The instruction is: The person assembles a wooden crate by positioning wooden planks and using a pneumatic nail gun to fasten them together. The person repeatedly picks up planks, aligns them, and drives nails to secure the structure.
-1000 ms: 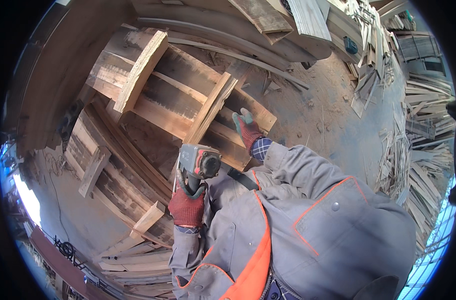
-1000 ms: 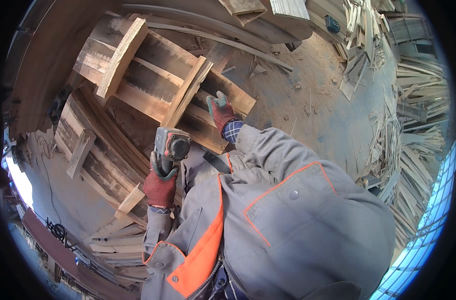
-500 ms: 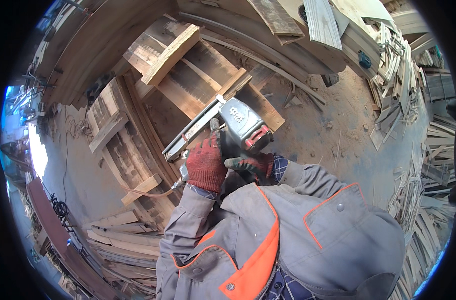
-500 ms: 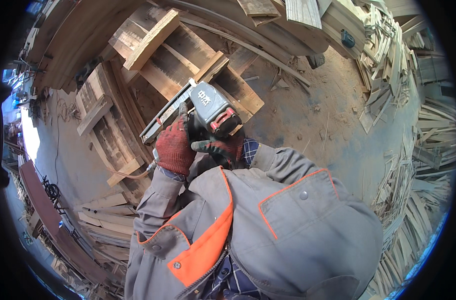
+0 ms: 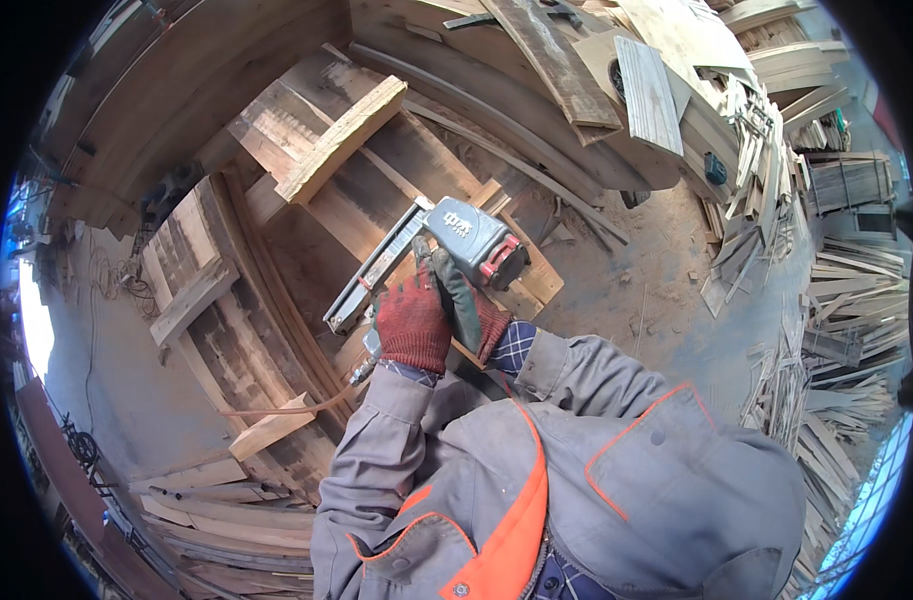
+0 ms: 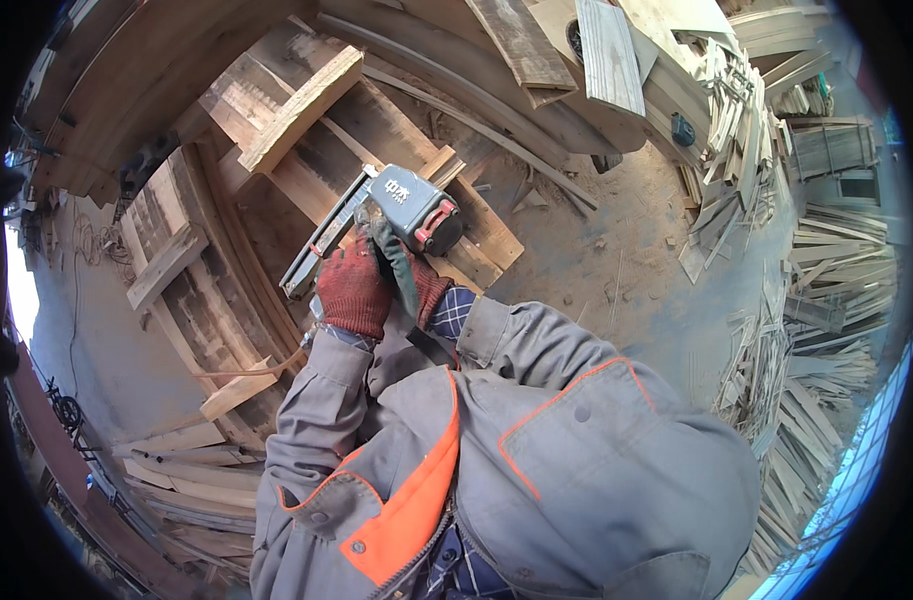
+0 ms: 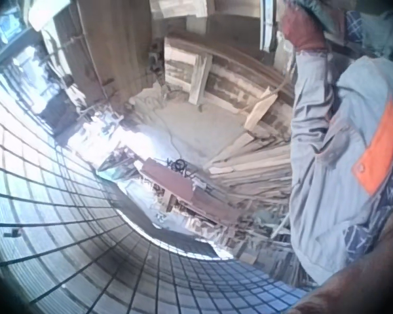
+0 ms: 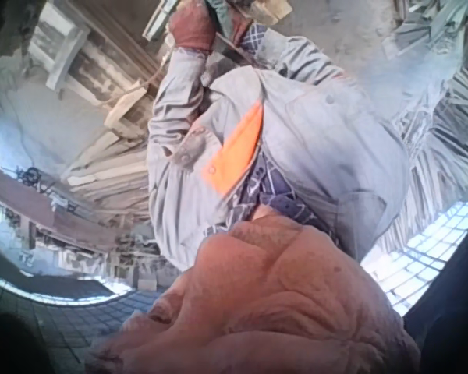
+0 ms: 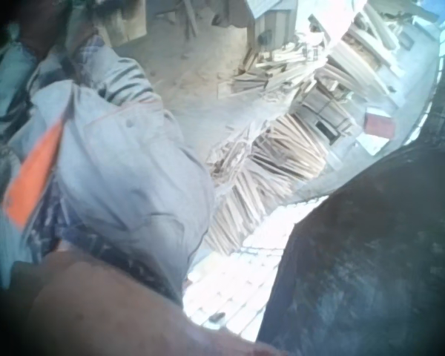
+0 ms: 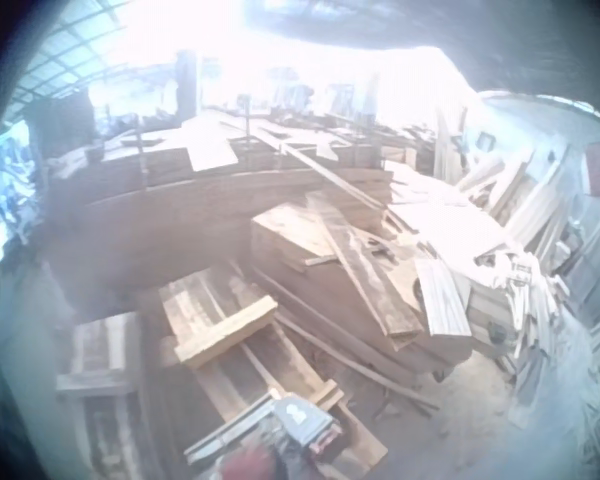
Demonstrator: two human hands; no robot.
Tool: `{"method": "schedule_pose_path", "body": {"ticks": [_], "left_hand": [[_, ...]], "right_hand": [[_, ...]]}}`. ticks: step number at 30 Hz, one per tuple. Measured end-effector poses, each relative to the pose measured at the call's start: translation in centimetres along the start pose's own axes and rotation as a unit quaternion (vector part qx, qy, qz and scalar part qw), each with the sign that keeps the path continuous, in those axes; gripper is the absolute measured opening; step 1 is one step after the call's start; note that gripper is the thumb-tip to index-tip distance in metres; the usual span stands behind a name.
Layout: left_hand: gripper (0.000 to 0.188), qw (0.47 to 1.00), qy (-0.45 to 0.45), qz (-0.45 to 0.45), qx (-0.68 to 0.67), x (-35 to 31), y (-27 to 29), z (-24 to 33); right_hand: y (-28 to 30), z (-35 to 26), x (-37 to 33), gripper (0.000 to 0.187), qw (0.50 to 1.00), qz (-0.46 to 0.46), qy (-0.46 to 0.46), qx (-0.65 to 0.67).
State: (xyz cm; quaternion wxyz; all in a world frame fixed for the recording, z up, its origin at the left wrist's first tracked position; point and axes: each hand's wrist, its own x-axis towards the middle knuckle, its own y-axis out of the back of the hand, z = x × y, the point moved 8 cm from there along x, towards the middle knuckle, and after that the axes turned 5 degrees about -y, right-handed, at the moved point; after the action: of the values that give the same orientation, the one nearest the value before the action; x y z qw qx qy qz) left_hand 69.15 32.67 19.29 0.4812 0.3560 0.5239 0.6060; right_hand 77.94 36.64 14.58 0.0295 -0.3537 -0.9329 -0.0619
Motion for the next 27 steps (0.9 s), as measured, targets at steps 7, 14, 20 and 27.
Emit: {"method": "schedule_pose_path", "body": {"ticks": [7,14,20,27], "left_hand": [[0.068,0.996,0.041,0.061,-0.052,4.9,1.3,-8.2],[0.09,0.913,0.192,0.205,-0.296,5.5,-1.4,-20.8],[0.085,0.741,0.34,0.259,-0.518,7.4,-8.9,-27.2],[0.083,0.667,0.378,0.256,-0.588,11.8,-13.1,-29.5]], "right_hand": [[-2.8,11.3,10.2,0.031,0.805,0.139,-0.331,0.473],[-2.1,16.9,16.1,0.035,0.751,0.176,-0.297,0.563],[-1.9,17.1,14.5,0.036,0.758,0.213,-0.38,0.485],[5.6,10.0,17.5,0.035,0.859,0.134,-0.492,-0.042]]}}
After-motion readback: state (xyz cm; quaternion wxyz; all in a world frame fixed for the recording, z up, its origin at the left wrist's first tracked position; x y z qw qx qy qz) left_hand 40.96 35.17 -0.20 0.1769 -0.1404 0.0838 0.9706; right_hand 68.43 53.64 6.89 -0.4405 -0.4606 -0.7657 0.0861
